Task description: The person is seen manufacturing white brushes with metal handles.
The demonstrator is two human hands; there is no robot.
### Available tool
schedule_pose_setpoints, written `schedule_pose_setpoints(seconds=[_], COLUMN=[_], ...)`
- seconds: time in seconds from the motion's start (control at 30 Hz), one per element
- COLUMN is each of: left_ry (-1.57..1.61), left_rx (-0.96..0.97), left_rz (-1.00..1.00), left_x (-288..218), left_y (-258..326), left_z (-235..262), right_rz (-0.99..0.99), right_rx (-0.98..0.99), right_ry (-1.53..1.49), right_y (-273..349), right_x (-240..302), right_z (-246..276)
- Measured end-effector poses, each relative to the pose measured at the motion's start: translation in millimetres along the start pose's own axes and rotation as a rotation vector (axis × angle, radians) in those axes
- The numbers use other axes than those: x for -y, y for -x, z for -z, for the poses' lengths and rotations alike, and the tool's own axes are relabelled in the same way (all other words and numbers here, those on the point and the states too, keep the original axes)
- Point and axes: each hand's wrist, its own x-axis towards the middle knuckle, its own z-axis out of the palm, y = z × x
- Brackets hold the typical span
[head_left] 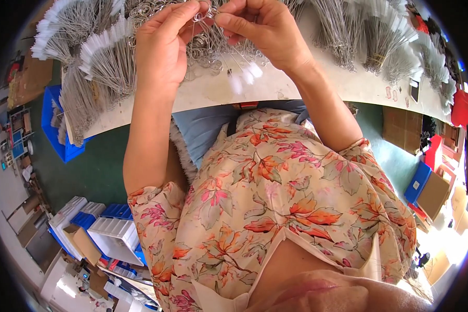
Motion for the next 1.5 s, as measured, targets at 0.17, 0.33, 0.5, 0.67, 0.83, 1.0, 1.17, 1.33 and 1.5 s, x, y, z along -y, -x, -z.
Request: schedule_pose_setpoints(seconds=[0.17, 0.33, 0.5, 0.67, 0.83, 1.0, 1.17, 1.33, 1.5], left_ry=[0.098, 0.151, 0.16, 0.248, -0.332, -0.912, -0.92, -0.926, -0.554], left_rx=[-0.094, -0.151, -0.12, -0.017, -0.326, -0.261, -0.252, -0.243, -0.213], left_rz=[0.063, 0.128, 0.126, 0.157, -0.469, -0.546, -0.477, -0.41, -0.216], left_x=[2.9, 5.2, 9.0, 11.3, 49.4, 70.4, 80.6, 84.0, 79.4], left_y=[3.8, 0.9, 2.8, 5.5, 32.4, 64.3, 63.5, 67.5, 84.8], left_z=[-14.7, -23.0, -23.3, -18.3, -15.5, -12.1, -15.0, -16.3, -17.3], right_rz=[0.038, 0.222, 0.159, 0.107, 0.031, 0.044, 0.041, 0.076, 0.123], right_rx=[-0.045, -0.117, -0.13, -0.19, -0.185, -0.206, -0.206, -0.208, -0.057], right_ry=[0.242, 0.521, 0.378, 0.386, 0.397, 0.434, 0.435, 0.447, -0.094], right_y=[-1.6, -1.5, -2.6, -11.1, -16.7, -16.8, -16.2, -18.3, -24.2], right_x=[3.0, 10.0, 18.9, 23.0, 15.8, 16.4, 15.1, 5.9, -8.5], right_z=[-1.0, -6.9, -8.7, -11.9, -5.0, -8.9, -8.5, -5.5, 1.7])
